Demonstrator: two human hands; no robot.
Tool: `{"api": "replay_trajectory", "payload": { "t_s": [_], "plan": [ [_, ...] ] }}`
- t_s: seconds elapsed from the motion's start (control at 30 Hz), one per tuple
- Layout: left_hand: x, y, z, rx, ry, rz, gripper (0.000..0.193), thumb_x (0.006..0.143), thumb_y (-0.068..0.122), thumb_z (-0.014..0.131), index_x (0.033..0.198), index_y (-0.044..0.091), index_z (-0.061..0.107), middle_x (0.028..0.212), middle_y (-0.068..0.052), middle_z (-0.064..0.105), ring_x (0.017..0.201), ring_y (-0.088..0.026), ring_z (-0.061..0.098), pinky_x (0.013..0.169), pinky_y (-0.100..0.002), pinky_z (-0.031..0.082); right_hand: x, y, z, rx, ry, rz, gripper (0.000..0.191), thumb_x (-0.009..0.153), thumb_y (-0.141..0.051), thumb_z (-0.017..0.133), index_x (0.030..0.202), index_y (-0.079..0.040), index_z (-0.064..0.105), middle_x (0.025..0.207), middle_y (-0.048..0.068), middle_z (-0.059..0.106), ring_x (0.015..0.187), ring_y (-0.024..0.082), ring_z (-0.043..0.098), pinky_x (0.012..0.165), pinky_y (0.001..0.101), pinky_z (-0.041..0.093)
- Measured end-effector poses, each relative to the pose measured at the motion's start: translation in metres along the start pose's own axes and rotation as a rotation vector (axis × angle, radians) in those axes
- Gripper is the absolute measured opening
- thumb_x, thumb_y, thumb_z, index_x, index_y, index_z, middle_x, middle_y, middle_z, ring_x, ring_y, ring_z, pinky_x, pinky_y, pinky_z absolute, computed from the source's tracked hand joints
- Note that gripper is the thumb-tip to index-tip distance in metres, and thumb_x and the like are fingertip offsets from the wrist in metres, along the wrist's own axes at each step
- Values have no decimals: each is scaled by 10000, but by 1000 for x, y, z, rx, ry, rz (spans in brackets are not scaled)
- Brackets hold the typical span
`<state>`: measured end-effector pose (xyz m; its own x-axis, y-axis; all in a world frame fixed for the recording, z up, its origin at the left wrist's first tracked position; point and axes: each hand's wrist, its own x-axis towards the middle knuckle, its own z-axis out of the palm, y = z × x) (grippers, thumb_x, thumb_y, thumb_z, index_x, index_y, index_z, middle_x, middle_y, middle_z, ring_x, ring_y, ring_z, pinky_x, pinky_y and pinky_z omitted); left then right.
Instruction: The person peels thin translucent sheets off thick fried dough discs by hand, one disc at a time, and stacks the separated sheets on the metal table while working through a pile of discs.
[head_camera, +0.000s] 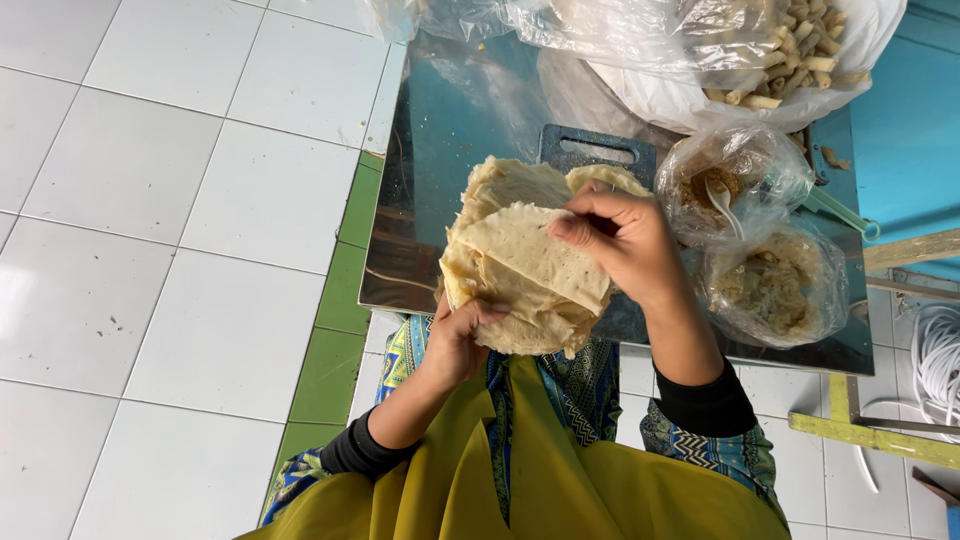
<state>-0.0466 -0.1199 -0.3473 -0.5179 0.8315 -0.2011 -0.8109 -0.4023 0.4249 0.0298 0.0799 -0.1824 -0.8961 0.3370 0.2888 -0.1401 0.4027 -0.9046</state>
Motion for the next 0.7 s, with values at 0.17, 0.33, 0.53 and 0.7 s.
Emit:
{"api": "replay_trajectory", "payload": {
  "t_s": [0.17,0.33,0.53,0.7],
  "plan": [
    [3,1,-2,150,21,-20,326,836,-78,548,1157,-60,600,1012,-181,693,958,-279,691,894,-407,570,-2,4,-3,5,-13,35,141,949,-84,748,999,40,705,873,-6,599,771,54,513,667,198,421],
    [3,1,2,325,-8,18,239,902,-26,547,1127,-86,600,1076,-155,708,1052,-231,674,972,-356,538,-3,-10,5,-283,36,-204,152,1092,-114,680,1035,12,616,935,44,627,855,116,563,795,233,475],
    [3,5,-4,708,-61,143,243,976,20,528,1138,-61,690,1234,-133,632,1129,-213,656,986,-339,538,-7,-10,30,-706,153,-416,169,1096,-171,708,1164,-92,576,845,9,672,729,108,690,681,252,476],
    [-3,7,-18,1323,-224,658,175,869,-7,662,1019,-30,749,1266,-161,557,1161,-262,599,959,-346,539,15,6,4,-132,-192,-79,333,902,-204,809,1122,-13,646,846,-29,633,702,35,531,587,208,389]
  ]
}}
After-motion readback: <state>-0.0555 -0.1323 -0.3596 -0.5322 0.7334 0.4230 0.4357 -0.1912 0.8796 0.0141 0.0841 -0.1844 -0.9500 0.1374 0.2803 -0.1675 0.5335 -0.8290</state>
